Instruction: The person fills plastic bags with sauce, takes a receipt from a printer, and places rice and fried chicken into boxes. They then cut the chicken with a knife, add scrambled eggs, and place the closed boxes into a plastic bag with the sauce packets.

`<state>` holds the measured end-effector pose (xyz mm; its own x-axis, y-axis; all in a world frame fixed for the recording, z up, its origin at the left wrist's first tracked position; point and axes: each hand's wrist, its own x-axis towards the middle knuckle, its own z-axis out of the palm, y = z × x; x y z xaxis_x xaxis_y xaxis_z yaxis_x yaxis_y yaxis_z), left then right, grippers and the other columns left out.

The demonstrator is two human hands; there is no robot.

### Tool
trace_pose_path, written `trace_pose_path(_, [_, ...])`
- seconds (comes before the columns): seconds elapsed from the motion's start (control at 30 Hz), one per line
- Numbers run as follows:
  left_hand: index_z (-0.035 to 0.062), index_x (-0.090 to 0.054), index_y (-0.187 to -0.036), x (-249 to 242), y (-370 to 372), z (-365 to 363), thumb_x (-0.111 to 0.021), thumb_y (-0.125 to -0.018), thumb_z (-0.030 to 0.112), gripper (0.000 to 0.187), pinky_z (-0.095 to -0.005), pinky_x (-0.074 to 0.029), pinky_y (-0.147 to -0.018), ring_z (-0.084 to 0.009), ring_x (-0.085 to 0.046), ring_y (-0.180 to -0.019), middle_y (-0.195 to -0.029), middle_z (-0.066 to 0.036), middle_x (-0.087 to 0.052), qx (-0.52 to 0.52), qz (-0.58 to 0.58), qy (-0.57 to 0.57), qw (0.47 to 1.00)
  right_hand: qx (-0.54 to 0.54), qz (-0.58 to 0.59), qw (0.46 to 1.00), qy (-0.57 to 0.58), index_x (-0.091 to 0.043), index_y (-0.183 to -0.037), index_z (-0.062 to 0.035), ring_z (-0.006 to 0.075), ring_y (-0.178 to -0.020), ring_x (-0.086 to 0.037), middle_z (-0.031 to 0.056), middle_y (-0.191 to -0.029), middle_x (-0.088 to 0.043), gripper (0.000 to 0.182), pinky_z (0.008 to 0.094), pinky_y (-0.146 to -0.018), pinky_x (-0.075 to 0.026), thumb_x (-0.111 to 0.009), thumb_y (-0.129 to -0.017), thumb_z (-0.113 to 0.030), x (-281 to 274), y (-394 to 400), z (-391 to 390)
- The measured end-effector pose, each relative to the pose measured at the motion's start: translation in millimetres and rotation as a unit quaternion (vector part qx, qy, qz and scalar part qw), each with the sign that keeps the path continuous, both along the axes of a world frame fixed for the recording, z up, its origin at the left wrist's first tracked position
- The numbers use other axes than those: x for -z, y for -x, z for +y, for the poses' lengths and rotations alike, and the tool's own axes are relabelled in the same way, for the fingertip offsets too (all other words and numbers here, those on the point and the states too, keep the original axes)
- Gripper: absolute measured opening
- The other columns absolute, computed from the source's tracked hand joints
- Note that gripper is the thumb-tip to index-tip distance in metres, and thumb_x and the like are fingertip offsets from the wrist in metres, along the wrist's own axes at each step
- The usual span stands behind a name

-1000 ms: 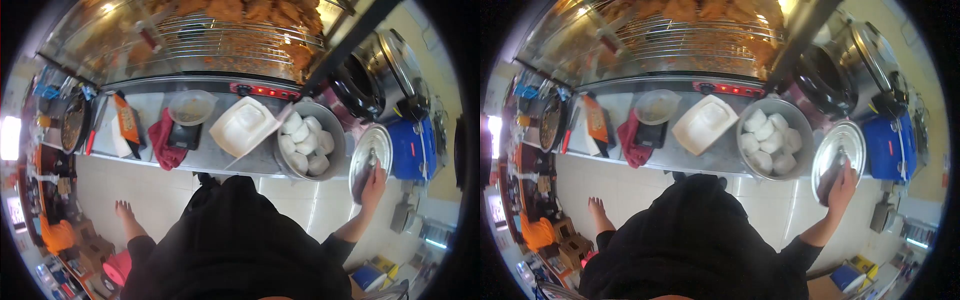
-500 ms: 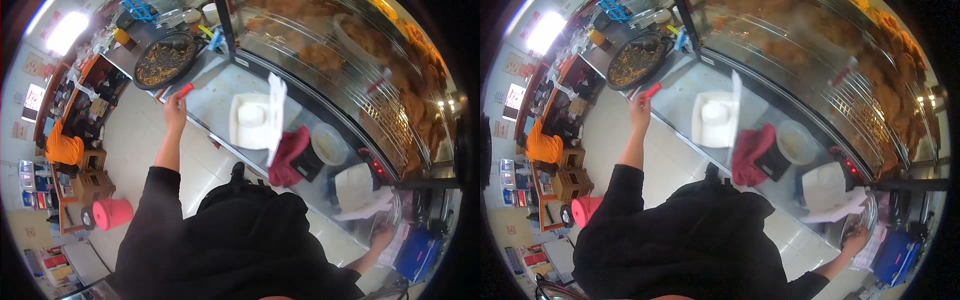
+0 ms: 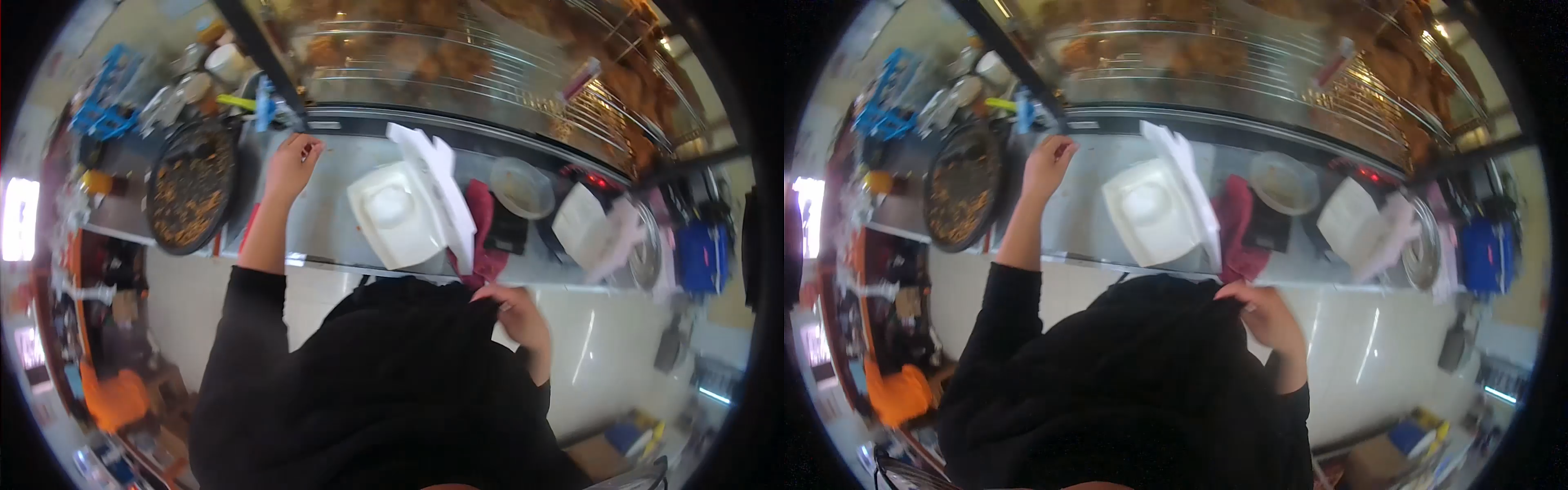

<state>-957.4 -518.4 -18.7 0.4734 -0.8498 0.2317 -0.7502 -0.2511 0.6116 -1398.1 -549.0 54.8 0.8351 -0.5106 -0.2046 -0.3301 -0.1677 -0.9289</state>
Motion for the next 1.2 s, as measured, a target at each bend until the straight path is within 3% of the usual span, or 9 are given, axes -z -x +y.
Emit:
trace_pose_path(0.13, [0.0094, -0.067, -0.098, 4.6, 57.8, -10.5, -0.062, -0.085, 0.037, 0.031, -0.0398, -0.05, -0.071, -0.0286, -0.064, -0.083, -0.094, -0.013, -0.066, 0.119, -0.029, -0.038, 0.992, 0.136, -0.237, 0.926, 0.262, -0.06, -0.11, 0.0038, 0.024, -0.106, -0.059, 0.0149, -0.111, -0.063, 0.04, 0.033, -0.091, -0.046, -0.05, -0.071, 0.006, -82.2, 66.0, 12.6])
trace_pose_path(0.3, [0.0132, -0.067, -0.099, 39.6, 66.4, -30.3, -0.055, -0.087, 0.025, 0.021, -0.0471, -0.049, -0.072, -0.0388, -0.062, -0.083, -0.087, -0.019, -0.065, 0.13, -0.051, -0.158, 0.978, -0.064, -0.448, 0.888, 0.079, -0.053, -0.121, 0.0044, 0.02, -0.101, -0.057, 0.0148, -0.118, -0.056, 0.034, 0.0322, -0.085, -0.047, -0.05, -0.09, -0.011, -68.7, 117.4, -29.1])
trace_pose_path(0.4, [0.0088, -0.066, -0.099, 39.3, 45.5, -13.6, -0.054, -0.087, 0.02, 0.02, -0.0459, -0.048, -0.071, -0.0397, -0.061, -0.084, -0.088, -0.021, -0.064, 0.123, -0.032, -0.113, 0.985, 0.473, 0.059, 0.829, 0.292, -0.05, -0.113, 0.0095, 0.0185, -0.092, -0.055, 0.0172, -0.111, -0.054, 0.043, 0.0311, -0.081, -0.044, -0.067, -0.084, -0.018, -92.7, 30.9, -34.7])
trace_pose_path(0.47, [0.0056, -0.065, -0.099, 32.8, 27.5, 11.6, -0.054, -0.088, 0.018, 0.02, -0.0439, -0.048, -0.071, -0.0394, -0.061, -0.083, -0.087, -0.022, -0.064, 0.064, -0.014, -0.109, 0.992, 0.643, 0.191, 0.546, 0.502, -0.042, -0.124, 0.008, 0.0192, -0.096, -0.049, 0.0156, -0.117, -0.048, 0.059, 0.0312, -0.082, -0.042, -0.07, -0.082, -0.023, -1.5, 71.3, -67.6])
trace_pose_path(0.5, [0.0041, -0.065, -0.1, 24.2, 19.8, 25.6, -0.055, -0.088, 0.018, 0.021, -0.0427, -0.048, -0.071, -0.039, -0.062, -0.083, -0.087, -0.022, -0.064, 0.018, 0.01, -0.119, 0.993, 0.717, 0.083, 0.519, 0.457, -0.042, -0.123, 0.0063, 0.02, -0.086, -0.051, 0.0154, -0.11, -0.047, 0.058, 0.0303, -0.075, -0.044, -0.07, -0.082, -0.024, 47.5, 95.3, -72.5])
trace_pose_path(0.67, [0.0019, -0.065, -0.104, 27.7, -33.7, 84.2, -0.057, -0.086, 0.018, 0.025, -0.0401, -0.048, -0.071, -0.0373, -0.063, -0.08, -0.087, -0.022, -0.065, -0.139, 0.006, -0.154, 0.978, 0.837, -0.115, 0.493, -0.208, -0.044, -0.12, -0.0072, 0.0109, -0.052, -0.043, 0.0099, -0.088, -0.055, 0.064, 0.0177, -0.046, -0.036, -0.067, -0.079, -0.051, 112.3, 52.3, -38.9])
trace_pose_path(0.77, [0.0007, -0.064, -0.102, 33.1, -46.7, 97.7, -0.056, -0.087, 0.019, 0.025, -0.0413, -0.048, -0.071, -0.0381, -0.063, -0.08, -0.087, -0.022, -0.065, -0.181, -0.009, -0.166, 0.969, 0.761, -0.057, 0.624, -0.169, -0.043, -0.123, -0.01, 0.0101, -0.049, -0.044, 0.0061, -0.076, -0.06, 0.069, 0.0226, -0.045, -0.039, -0.058, -0.08, -0.063, 124.8, 53.1, -66.8])
trace_pose_path(0.97, [0.001, -0.059, -0.1, 31.3, -14.5, 82.1, -0.065, -0.081, 0.011, 0.023, -0.044, -0.044, -0.084, -0.0362, -0.056, -0.096, -0.1, -0.016, -0.061, -0.324, -0.253, -0.009, 0.911, 0.77, -0.07, 0.605, -0.189, -0.054, -0.102, -0.0046, 0.0136, -0.053, -0.052, 0.0102, -0.081, -0.066, 0.043, 0.0303, -0.048, -0.045, -0.044, -0.09, -0.044, 178.4, 91.5, -108.1])
trace_pose_path(1.2, [0.0116, -0.065, -0.096, 29.0, 131.7, 6.4, -0.071, -0.074, 0.023, 0.025, -0.0399, -0.042, -0.077, -0.0262, -0.052, -0.089, -0.09, -0.008, -0.057, 0.228, -0.151, 0.031, 0.961, 0.783, -0.115, 0.596, -0.134, -0.052, -0.106, 0.0002, 0.0209, -0.07, -0.064, 0.0154, -0.085, -0.064, 0.028, 0.0303, -0.058, -0.052, -0.036, -0.091, -0.017, 172.8, 105.4, -81.7])
